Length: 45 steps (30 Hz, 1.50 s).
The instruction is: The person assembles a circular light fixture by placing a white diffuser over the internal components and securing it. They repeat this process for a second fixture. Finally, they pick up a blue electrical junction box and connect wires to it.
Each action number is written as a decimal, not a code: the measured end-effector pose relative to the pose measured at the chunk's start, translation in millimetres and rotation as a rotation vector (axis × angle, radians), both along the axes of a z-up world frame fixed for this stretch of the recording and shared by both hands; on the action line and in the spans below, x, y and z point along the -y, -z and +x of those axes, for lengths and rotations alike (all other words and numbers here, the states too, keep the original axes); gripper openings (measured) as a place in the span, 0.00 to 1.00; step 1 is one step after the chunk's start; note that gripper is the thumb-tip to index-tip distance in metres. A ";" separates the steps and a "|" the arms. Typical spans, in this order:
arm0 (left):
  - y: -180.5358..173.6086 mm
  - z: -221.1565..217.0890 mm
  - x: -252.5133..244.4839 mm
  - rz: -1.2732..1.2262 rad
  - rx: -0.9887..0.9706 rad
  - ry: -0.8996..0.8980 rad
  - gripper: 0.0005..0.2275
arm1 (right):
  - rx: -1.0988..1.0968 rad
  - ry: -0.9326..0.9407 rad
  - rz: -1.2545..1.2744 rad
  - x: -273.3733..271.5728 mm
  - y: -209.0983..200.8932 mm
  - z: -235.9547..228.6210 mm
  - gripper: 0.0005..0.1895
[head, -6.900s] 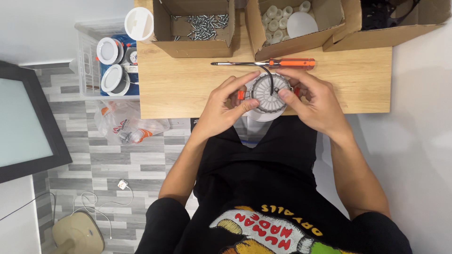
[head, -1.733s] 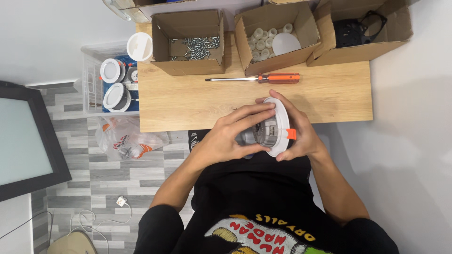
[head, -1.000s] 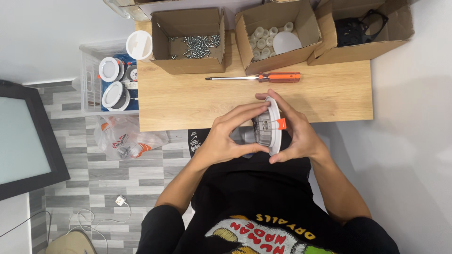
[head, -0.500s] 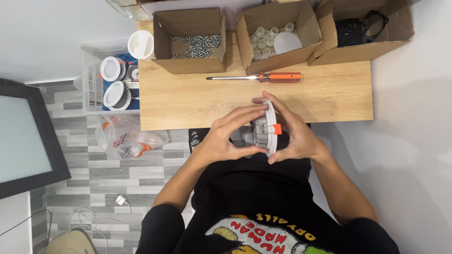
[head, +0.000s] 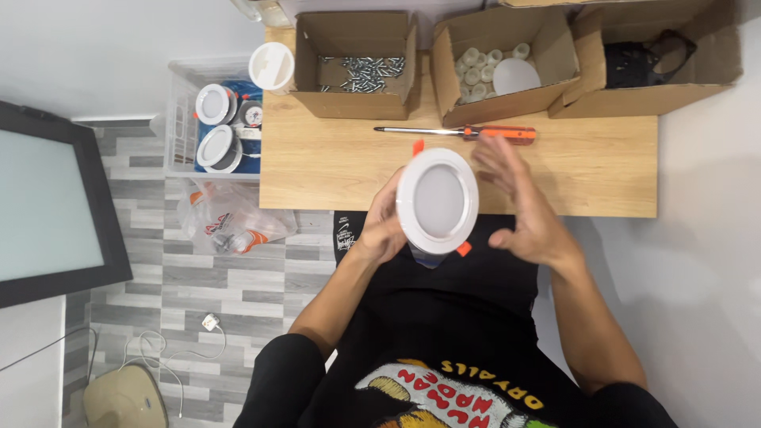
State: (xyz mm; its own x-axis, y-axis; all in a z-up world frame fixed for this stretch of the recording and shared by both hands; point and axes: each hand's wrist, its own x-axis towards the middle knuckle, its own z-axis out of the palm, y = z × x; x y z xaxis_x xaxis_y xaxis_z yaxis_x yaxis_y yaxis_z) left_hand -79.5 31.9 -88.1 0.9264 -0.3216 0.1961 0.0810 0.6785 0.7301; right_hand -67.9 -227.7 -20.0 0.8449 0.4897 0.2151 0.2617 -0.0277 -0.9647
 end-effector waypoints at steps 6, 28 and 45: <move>-11.0 -4.3 -6.1 -0.376 -0.376 0.098 0.29 | 0.064 0.150 -0.110 13.0 12.8 19.8 0.68; -17.1 6.9 -41.7 -0.134 -0.412 -0.207 0.34 | 0.269 0.289 -0.285 13.5 34.8 17.2 0.46; -44.6 29.5 -223.0 -0.146 -0.467 -0.842 0.24 | 0.330 0.278 -0.428 -5.2 20.8 5.9 0.38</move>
